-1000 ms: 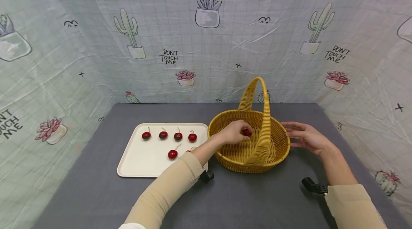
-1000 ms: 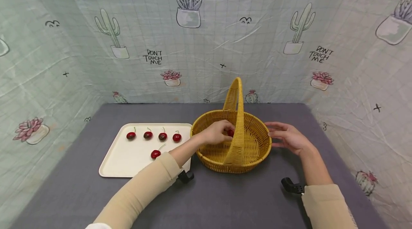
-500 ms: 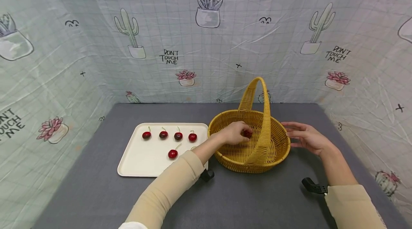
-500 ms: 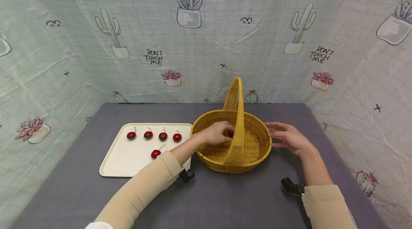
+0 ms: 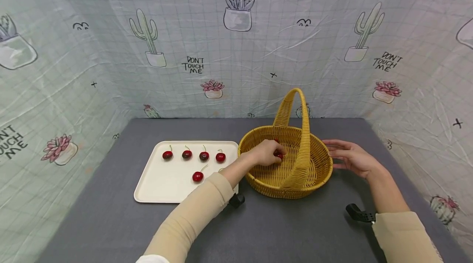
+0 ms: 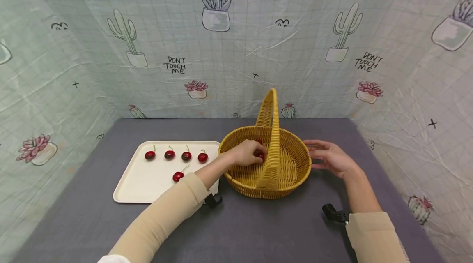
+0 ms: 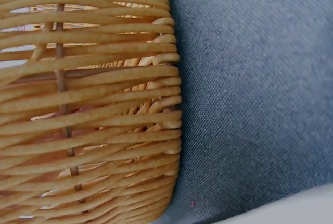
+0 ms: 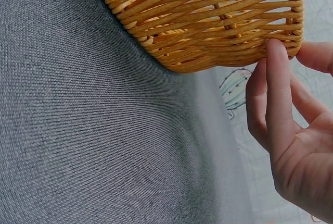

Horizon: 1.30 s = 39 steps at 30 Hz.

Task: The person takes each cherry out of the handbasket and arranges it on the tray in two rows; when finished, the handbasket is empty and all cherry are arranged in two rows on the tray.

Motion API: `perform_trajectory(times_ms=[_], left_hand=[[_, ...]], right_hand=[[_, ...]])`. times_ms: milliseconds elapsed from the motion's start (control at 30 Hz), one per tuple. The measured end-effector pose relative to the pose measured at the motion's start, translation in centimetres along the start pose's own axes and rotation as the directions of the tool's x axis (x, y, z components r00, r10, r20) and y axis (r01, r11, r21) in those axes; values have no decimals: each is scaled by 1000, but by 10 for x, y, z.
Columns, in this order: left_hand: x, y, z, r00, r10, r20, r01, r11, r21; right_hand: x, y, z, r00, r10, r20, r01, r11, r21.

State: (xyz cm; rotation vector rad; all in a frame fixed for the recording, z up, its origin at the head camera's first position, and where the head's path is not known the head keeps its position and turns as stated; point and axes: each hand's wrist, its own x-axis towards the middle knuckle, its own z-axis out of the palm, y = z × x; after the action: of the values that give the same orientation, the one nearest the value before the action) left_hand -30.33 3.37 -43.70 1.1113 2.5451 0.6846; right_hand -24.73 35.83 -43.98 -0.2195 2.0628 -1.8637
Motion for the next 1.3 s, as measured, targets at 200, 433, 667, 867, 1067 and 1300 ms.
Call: perform_trajectory(times_ms=[200,433,667,867,1067,1300], left_hand=[[-4,-1,-2,1000,-11,-16,11,1000,1],[-10,-2,-4,999,3,-37,-5,999,-51],[-20,-4,-5,994,28,-103,-41,991,-128],[-26,-4,-11,990,13,-143,-40,982,-183],[-32,-2,-14,985,-7,-175,-24,985,-171],[-44,0,-20,974,-25,-224,-11,987,-159]], right_hand=[[-1,-1,1,1000,2,-2,-2,1000,-4],[-3,-2,2,1000,3,1,-3,1000,-16],[-2,-1,3,1000,3,0,-3,1000,-6],[-2,-2,3,1000,8,-5,-8,1000,-10],[-2,-2,3,1000,-3,3,3,1000,7],[-2,-3,3,1000,0,8,0,1000,12]])
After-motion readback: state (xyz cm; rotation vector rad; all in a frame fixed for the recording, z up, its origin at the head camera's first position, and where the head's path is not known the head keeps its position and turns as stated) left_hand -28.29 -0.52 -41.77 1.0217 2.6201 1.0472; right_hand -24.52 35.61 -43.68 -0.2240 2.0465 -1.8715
